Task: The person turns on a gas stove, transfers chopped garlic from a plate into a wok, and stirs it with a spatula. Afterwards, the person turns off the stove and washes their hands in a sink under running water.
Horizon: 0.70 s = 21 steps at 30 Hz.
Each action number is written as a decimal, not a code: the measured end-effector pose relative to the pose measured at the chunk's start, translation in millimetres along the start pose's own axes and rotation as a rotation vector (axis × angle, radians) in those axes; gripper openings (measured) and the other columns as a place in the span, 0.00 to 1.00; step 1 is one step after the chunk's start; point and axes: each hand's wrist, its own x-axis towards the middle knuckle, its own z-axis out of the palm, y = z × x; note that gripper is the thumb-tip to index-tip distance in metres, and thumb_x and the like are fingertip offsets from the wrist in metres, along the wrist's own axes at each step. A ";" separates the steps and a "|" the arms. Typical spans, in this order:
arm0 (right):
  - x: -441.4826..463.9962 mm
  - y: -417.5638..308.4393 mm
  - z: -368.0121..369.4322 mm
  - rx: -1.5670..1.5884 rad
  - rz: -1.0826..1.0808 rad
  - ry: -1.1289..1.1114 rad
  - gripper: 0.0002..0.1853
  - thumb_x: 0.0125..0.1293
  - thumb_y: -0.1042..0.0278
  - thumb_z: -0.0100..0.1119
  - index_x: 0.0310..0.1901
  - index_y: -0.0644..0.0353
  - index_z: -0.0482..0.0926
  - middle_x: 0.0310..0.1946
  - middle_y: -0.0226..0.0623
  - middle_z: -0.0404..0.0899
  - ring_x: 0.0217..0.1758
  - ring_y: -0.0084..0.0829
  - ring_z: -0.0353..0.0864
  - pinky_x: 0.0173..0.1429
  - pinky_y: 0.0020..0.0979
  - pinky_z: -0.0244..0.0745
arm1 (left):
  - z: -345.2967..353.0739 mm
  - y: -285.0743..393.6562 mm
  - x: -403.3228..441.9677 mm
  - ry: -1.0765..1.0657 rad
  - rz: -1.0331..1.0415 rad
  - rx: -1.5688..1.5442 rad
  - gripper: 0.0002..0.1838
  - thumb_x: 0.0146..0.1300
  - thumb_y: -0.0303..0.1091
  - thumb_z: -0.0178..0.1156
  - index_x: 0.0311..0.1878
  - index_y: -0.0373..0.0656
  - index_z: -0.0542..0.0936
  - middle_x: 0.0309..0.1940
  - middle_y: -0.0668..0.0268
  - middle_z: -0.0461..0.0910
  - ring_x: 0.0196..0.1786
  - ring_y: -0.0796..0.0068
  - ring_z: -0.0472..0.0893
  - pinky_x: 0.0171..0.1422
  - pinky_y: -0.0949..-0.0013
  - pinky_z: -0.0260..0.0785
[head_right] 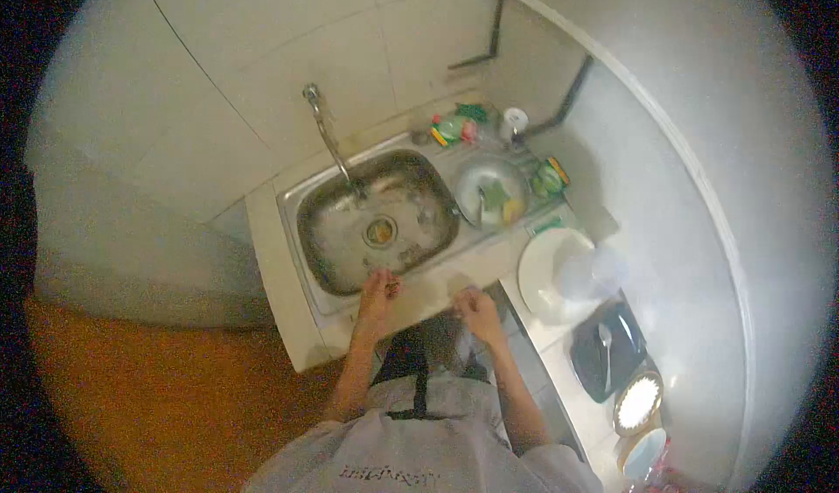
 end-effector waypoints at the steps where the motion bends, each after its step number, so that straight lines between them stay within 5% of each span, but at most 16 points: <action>1: 28.6 -17.9 18.3 -0.010 -0.006 -0.004 0.10 0.74 0.67 0.53 0.37 0.64 0.76 0.25 0.29 0.76 0.25 0.20 0.75 0.31 0.23 0.71 | -10.7 11.3 24.3 0.000 0.006 -0.011 0.16 0.76 0.49 0.50 0.39 0.46 0.75 0.35 0.69 0.78 0.36 0.79 0.75 0.45 0.71 0.70; 3: 83.6 -50.3 60.8 -0.236 -0.318 -0.016 0.11 0.74 0.65 0.54 0.41 0.66 0.77 0.24 0.30 0.74 0.24 0.20 0.73 0.30 0.24 0.69 | -34.2 31.6 60.5 -0.072 -0.040 -0.100 0.17 0.76 0.50 0.48 0.39 0.46 0.74 0.35 0.69 0.77 0.37 0.79 0.75 0.45 0.72 0.69; 5: 138.4 -105.6 98.5 -0.310 -0.304 -0.083 0.12 0.72 0.65 0.55 0.45 0.68 0.77 0.24 0.35 0.75 0.24 0.22 0.72 0.30 0.27 0.69 | -41.1 61.1 82.5 0.014 -0.103 -0.028 0.18 0.77 0.49 0.46 0.37 0.46 0.74 0.33 0.69 0.76 0.36 0.79 0.75 0.44 0.72 0.68; 7: 198.5 -145.0 135.9 -0.351 -0.585 0.038 0.14 0.72 0.63 0.56 0.47 0.68 0.77 0.27 0.44 0.78 0.25 0.29 0.76 0.32 0.32 0.71 | -49.2 69.2 112.9 -0.004 -0.008 -0.012 0.17 0.77 0.48 0.46 0.37 0.46 0.74 0.31 0.70 0.76 0.33 0.79 0.75 0.41 0.73 0.67; 11: 327.3 -198.1 192.5 -0.536 -0.792 0.191 0.15 0.70 0.65 0.56 0.51 0.69 0.77 0.31 0.54 0.81 0.30 0.48 0.81 0.37 0.40 0.74 | -60.5 57.2 154.6 -0.052 -0.033 -0.114 0.09 0.73 0.41 0.53 0.41 0.48 0.76 0.32 0.71 0.78 0.35 0.78 0.76 0.37 0.71 0.67; 15: 366.1 -224.9 215.3 -0.519 -0.781 0.133 0.14 0.70 0.66 0.56 0.47 0.69 0.78 0.28 0.56 0.79 0.30 0.54 0.79 0.38 0.42 0.73 | -55.0 49.5 157.3 -0.030 -0.034 -0.228 0.15 0.75 0.46 0.52 0.39 0.44 0.76 0.31 0.70 0.77 0.34 0.79 0.76 0.42 0.72 0.71; 17: 372.9 -232.7 216.4 -0.548 -0.758 0.050 0.13 0.71 0.63 0.52 0.38 0.67 0.77 0.32 0.58 0.80 0.40 0.61 0.79 0.43 0.53 0.72 | -61.6 35.7 164.4 -0.007 -0.035 -0.272 0.15 0.74 0.46 0.54 0.39 0.44 0.76 0.31 0.70 0.77 0.33 0.80 0.76 0.40 0.72 0.71; 21: 374.7 -237.0 213.1 -0.523 -0.698 0.078 0.12 0.70 0.67 0.51 0.36 0.68 0.78 0.31 0.58 0.80 0.37 0.59 0.80 0.41 0.51 0.73 | -64.1 39.4 172.1 0.040 -0.129 -0.300 0.14 0.73 0.45 0.56 0.39 0.44 0.76 0.31 0.69 0.77 0.32 0.80 0.75 0.39 0.73 0.69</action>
